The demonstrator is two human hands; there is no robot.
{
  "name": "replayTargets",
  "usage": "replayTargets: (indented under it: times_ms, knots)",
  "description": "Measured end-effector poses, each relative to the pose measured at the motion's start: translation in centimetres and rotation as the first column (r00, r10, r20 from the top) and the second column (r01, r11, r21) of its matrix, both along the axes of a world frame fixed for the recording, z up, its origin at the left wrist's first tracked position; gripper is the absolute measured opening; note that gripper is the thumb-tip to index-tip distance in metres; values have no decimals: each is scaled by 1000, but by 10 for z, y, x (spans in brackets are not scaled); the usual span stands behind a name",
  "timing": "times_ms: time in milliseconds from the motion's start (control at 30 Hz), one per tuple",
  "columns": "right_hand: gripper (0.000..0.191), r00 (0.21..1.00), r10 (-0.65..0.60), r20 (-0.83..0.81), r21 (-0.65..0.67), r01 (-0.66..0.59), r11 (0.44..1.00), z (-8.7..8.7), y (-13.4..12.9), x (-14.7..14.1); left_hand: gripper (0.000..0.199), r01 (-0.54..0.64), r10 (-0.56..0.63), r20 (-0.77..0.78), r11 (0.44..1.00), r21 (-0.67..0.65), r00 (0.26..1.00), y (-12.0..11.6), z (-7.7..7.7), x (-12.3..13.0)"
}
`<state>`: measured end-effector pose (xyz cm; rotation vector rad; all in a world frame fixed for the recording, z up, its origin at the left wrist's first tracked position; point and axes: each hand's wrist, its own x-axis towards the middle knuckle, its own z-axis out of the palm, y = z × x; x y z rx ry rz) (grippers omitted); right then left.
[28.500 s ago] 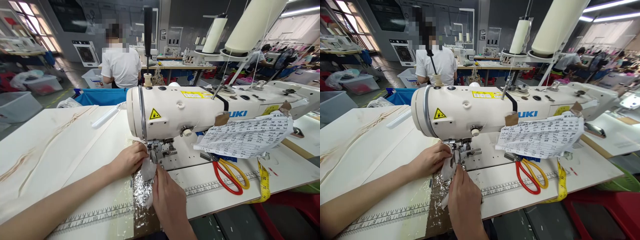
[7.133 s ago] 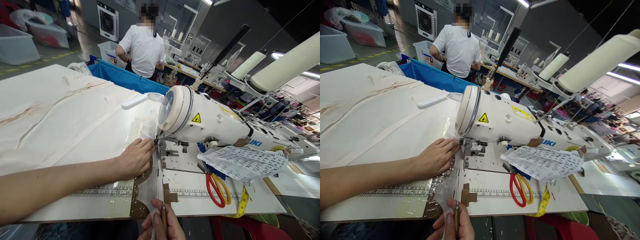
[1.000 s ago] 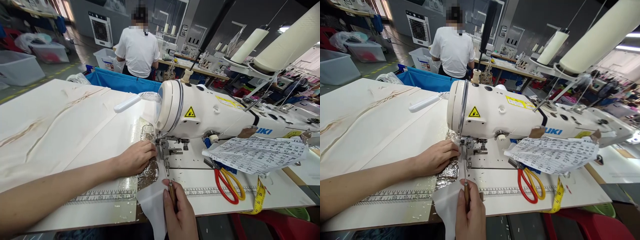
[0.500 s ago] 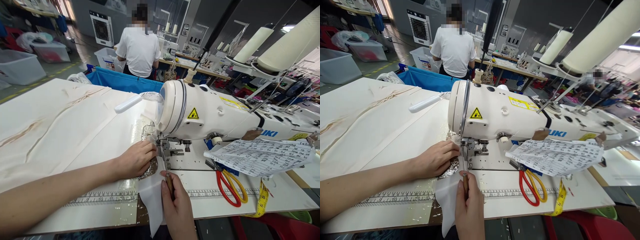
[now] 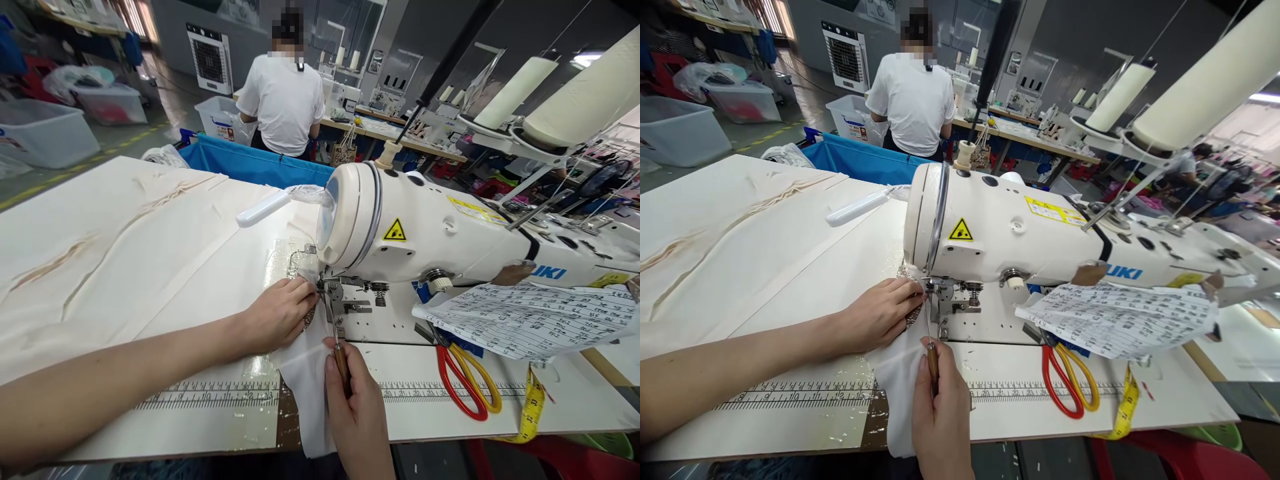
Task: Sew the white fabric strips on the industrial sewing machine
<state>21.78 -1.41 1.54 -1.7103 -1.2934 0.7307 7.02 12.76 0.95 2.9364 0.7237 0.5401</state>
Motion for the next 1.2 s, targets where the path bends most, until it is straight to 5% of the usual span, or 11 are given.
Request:
replayTargets:
  times_ms: [167,400,567,667,800,967,1200]
  knots:
    - [30,986,26,166,141,-50,989,2,-3,-7,32,-4,6,41,999,-36,999,3,-1,3]
    - [32,934,103,343,482,-269,834,19,-1,-28,21,-30,48,-149,992,125,988,7,8,25]
    - [30,940,109,325,410,-244,879,8,-13,-23,20,-186,188,79,982,-38,979,13,1,21]
    - [30,940,30,339,272,-129,954,-4,-13,-8,20,-144,216,255,951,-273,942,23,-7,13]
    - [39,880,-53,472,213,-55,976,-14,3,7,22,-69,234,327,892,-446,915,30,-6,9]
    - [41,783,-115,611,267,-67,961,-17,22,9,25,-59,258,345,868,-494,903,27,1,10]
    - [44,767,-114,631,277,-85,957,-14,26,8,21,-49,257,349,860,-509,901,30,-1,10]
